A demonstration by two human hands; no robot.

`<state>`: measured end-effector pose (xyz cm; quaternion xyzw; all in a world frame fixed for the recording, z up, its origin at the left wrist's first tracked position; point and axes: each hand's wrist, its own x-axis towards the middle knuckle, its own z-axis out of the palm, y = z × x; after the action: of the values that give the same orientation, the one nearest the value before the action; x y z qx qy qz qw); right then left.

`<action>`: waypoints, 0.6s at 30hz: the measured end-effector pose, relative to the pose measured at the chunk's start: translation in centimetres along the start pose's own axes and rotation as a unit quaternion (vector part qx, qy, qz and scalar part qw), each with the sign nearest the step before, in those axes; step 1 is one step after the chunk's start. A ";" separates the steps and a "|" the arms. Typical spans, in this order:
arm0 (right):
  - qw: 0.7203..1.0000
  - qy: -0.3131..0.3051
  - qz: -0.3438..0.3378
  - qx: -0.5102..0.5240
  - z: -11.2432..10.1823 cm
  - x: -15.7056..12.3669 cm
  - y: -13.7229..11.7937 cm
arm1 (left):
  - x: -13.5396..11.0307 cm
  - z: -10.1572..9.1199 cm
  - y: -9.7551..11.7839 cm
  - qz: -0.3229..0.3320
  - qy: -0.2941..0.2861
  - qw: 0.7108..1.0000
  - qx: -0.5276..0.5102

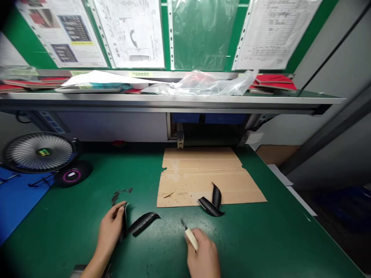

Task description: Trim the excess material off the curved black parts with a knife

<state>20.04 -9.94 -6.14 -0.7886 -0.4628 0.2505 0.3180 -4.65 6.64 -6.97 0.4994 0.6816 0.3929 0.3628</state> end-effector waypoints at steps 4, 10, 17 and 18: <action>0.996 0.082 -0.006 -0.039 -2.9 3.8 2.1 | -1.2 0.0 0.6 0.038 0.026 0.998 0.045; 0.995 0.069 -0.056 -0.035 -3.8 6.1 1.0 | -6.2 1.2 5.3 -0.114 -0.072 0.989 -0.068; 0.909 -0.188 -0.344 0.145 -6.0 0.7 -6.3 | -11.0 4.5 9.6 -0.385 -0.361 0.778 -0.341; 0.898 -0.185 -0.377 0.130 -6.1 0.1 -6.8 | -11.1 4.6 10.1 -0.383 -0.379 0.758 -0.368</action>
<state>20.39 -8.93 2.95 -0.4460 -0.7392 0.3109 0.3975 6.04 -1.37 1.29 0.1334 0.4255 0.2203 0.8676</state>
